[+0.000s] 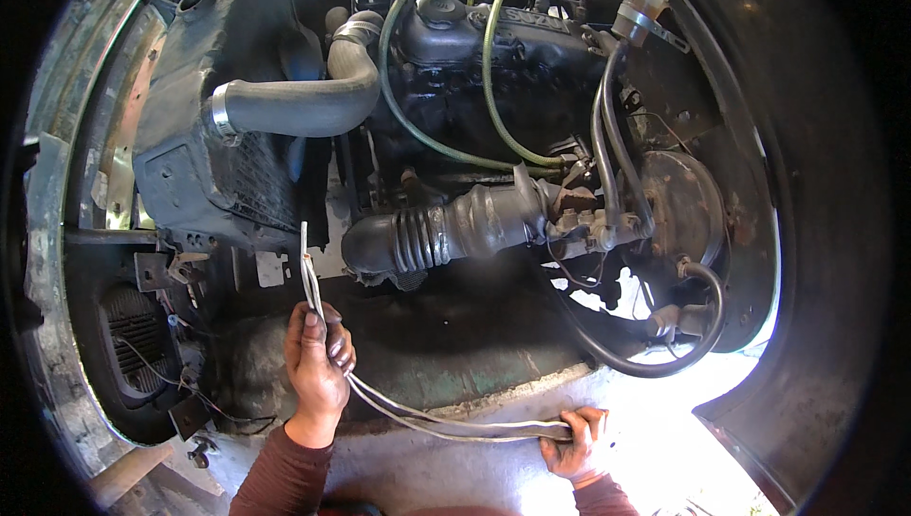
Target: The person works on a vehicle's engine bay, handling a white cable by pulling, measuring, and cutting it with pliers. They repeatedly route the cable through the engine compartment and trim it at a workbench.
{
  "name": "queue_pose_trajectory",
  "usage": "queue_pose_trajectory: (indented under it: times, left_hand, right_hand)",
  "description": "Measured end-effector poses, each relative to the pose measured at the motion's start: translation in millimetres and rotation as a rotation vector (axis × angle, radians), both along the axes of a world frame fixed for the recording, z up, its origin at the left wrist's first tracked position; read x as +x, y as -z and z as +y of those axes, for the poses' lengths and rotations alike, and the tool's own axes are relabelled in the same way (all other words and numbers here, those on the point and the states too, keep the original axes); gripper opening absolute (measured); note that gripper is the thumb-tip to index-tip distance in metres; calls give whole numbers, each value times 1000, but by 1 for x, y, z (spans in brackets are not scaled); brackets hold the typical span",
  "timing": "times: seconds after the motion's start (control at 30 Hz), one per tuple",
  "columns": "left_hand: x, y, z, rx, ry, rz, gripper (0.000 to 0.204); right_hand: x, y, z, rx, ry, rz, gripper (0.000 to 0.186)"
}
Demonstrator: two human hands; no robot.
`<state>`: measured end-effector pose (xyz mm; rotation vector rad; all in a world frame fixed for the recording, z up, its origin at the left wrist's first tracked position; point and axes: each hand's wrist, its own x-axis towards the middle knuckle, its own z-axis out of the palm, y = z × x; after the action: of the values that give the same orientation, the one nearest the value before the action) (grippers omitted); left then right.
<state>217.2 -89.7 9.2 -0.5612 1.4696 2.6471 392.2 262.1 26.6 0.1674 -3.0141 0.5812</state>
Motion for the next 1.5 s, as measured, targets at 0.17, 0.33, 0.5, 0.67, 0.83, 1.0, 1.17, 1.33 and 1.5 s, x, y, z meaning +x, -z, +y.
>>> queue_pose_trajectory:
  times: [0.17,0.33,0.5,0.67,0.83,1.0,1.17,1.33,1.5]
  left_hand:
    - [0,0,1,-19,-2,1,30]
    - [1,2,1,-39,-2,0,27]
    - [-4,0,1,-54,4,-4,30]
    - [-3,-4,1,-56,-7,3,29]
    - [-3,-2,3,-100,-11,-11,33]
    - [-5,-6,7,-149,-14,5,34]
    - [-7,-1,7,-153,-5,12,33]
    - [-10,-3,11,-177,-16,38,32]
    - [-10,-4,12,-210,-45,106,33]
  right_hand:
    - [3,5,5,33,-7,-3,48]
    - [3,7,5,22,-19,26,49]
    - [0,4,4,18,-35,26,50]
    - [2,7,7,13,-22,-1,53]
    - [1,5,6,-3,19,15,50]
    - [-1,2,9,30,-23,35,51]
    - [0,0,8,13,-6,22,49]
    - [-2,1,8,-13,-16,55,49]
    - [-2,4,7,-47,-15,46,49]
